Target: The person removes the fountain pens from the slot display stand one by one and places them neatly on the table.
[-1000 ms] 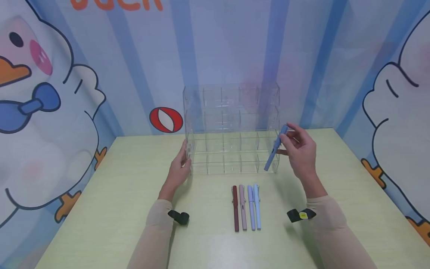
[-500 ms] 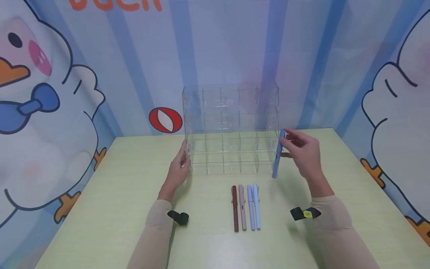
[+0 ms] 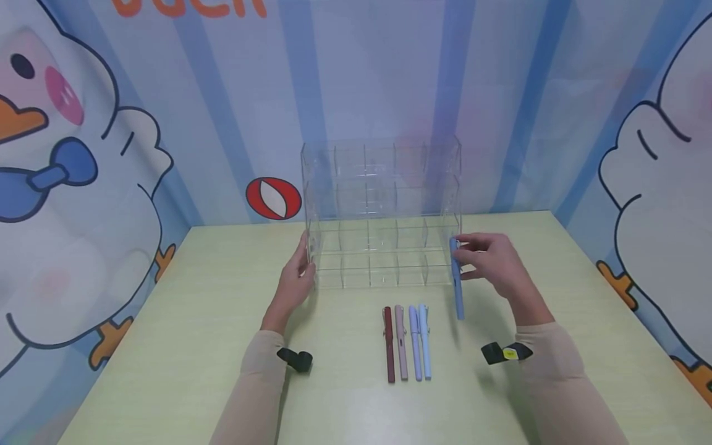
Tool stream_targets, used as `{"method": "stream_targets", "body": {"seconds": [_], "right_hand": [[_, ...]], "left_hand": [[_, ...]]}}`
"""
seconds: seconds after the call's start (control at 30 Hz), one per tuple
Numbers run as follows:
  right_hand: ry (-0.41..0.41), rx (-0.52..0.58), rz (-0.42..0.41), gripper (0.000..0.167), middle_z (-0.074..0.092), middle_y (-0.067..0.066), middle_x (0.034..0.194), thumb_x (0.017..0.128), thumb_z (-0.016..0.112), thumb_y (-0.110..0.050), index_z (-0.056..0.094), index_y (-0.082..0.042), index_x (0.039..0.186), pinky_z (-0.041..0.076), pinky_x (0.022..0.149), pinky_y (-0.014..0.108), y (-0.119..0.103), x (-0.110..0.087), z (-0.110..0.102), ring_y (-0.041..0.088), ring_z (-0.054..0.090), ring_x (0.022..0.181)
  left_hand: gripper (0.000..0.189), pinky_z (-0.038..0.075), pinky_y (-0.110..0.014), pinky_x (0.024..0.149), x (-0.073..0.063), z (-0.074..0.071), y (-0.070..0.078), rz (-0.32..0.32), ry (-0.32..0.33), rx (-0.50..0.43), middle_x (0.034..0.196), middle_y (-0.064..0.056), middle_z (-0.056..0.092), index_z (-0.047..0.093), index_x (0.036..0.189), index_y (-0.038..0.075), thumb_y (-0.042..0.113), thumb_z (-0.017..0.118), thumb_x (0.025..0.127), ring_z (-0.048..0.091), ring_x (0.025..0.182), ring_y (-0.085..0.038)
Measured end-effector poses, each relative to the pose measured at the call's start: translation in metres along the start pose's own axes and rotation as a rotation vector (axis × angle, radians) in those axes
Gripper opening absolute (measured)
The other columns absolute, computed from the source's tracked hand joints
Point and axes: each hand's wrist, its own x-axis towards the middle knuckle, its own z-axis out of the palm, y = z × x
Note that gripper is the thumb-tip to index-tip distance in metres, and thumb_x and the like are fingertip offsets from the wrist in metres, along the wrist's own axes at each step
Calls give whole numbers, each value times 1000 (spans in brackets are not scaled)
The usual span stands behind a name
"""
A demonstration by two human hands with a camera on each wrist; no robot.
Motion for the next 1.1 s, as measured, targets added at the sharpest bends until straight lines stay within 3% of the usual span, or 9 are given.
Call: {"method": "stream_targets", "body": {"seconds": [0.17, 0.27, 0.37, 0.43, 0.83, 1.1], "right_hand": [[-83, -37, 83, 48, 64, 25, 114, 96, 63, -10, 52, 9, 138, 60, 76, 43, 3, 1, 1, 23, 70, 89], [-129, -52, 112, 47, 64, 24, 111, 94, 64, -7, 52, 11, 137, 60, 75, 43, 7, 2, 2, 22, 69, 87], [-171, -76, 133, 46, 64, 22, 108, 93, 64, -6, 52, 12, 135, 60, 73, 43, 11, 4, 4, 21, 69, 85], [-196, -85, 148, 45, 64, 21, 107, 93, 64, -6, 53, 12, 133, 60, 73, 43, 13, 5, 5, 22, 69, 84], [-350, 7, 239, 39, 62, 18, 104, 92, 64, -3, 50, 14, 125, 60, 77, 43, 34, 13, 3, 24, 65, 87], [-352, 17, 303, 35, 65, 17, 98, 90, 66, -2, 53, 12, 120, 60, 75, 42, 49, 19, 5, 24, 67, 85]], "left_hand": [[69, 30, -55, 113, -6, -4, 19, -10, -22, 13, 164, -15, 18, 8, 162, 18, 1, 41, 103, 34, 142, -40], [70, 31, -55, 113, -5, -3, 16, -5, -17, 16, 164, -13, 19, 9, 163, 21, 2, 41, 103, 35, 142, -39], [73, 31, -54, 113, 0, -1, -1, 9, -1, 16, 165, -8, 20, 9, 162, 30, 3, 42, 103, 36, 142, -36], [73, 31, -53, 113, 0, 0, 0, 6, 5, 14, 164, -6, 21, 11, 162, 32, 2, 43, 103, 37, 142, -34], [71, 29, -55, 114, 1, -1, -1, 0, -8, 9, 165, -8, 17, 9, 162, 25, 2, 41, 104, 33, 143, -36], [68, 31, -55, 113, -12, -6, 40, -4, -34, 15, 164, -17, 18, 9, 162, 10, -1, 40, 102, 34, 142, -41]]}}
